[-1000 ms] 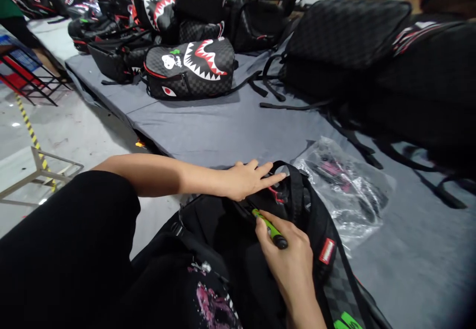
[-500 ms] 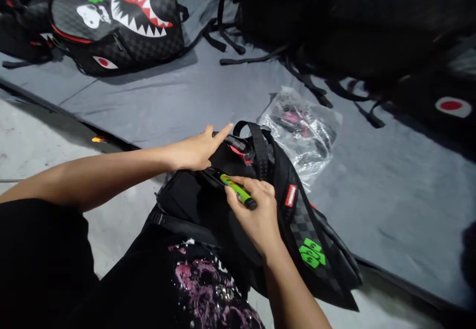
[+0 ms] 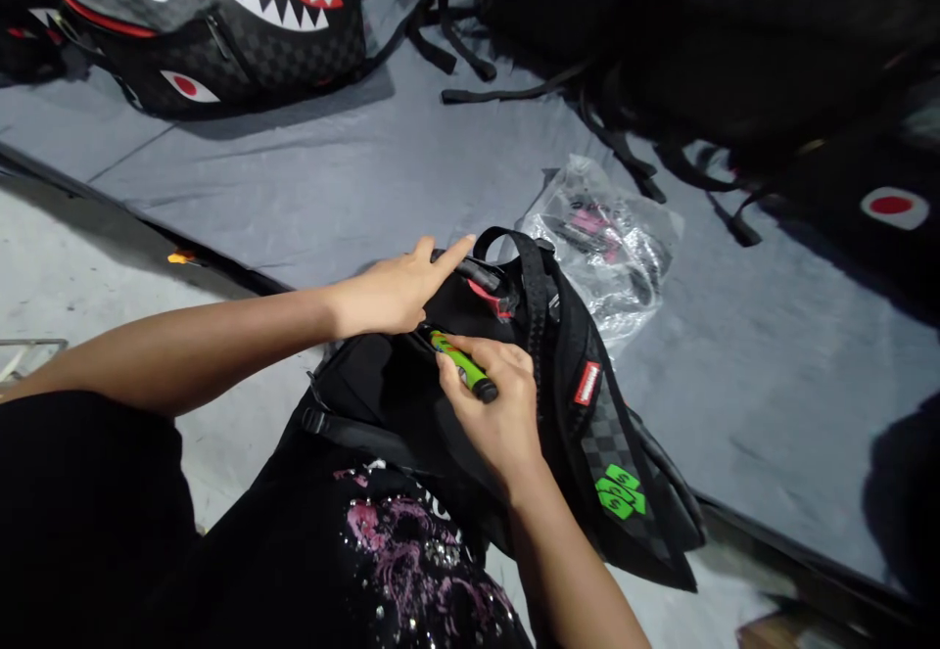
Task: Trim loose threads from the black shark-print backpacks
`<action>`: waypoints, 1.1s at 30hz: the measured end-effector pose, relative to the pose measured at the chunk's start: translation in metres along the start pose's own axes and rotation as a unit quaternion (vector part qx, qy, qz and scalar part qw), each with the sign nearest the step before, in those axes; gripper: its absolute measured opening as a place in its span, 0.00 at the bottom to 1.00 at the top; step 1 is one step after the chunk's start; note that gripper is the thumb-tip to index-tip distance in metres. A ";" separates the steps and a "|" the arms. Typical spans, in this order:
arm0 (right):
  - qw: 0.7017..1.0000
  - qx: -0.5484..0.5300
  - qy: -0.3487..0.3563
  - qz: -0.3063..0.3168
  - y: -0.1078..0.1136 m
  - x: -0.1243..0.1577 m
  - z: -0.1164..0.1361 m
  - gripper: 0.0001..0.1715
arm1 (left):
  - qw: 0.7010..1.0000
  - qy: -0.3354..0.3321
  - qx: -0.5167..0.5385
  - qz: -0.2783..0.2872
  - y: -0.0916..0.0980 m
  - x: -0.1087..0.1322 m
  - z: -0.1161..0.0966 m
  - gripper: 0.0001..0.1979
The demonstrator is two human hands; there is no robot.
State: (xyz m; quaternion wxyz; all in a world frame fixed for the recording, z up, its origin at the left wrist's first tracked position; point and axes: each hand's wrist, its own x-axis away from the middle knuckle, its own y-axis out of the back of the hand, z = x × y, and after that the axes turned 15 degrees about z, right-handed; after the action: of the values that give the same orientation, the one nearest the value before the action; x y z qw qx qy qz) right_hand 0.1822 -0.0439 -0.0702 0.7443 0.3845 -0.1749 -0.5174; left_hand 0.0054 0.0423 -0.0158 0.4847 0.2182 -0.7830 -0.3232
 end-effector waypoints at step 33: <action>0.997 -0.070 -0.028 0.027 0.002 -0.002 0.004 0.13 | 0.999 -0.024 0.016 -0.034 -0.013 -0.007 0.011 0.52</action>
State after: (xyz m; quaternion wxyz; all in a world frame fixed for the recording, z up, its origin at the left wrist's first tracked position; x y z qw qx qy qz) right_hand 0.1799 -0.0435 -0.0660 0.7777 0.3117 -0.1695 -0.5190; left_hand -0.0010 0.0412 -0.0332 0.4506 0.2445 -0.7916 -0.3325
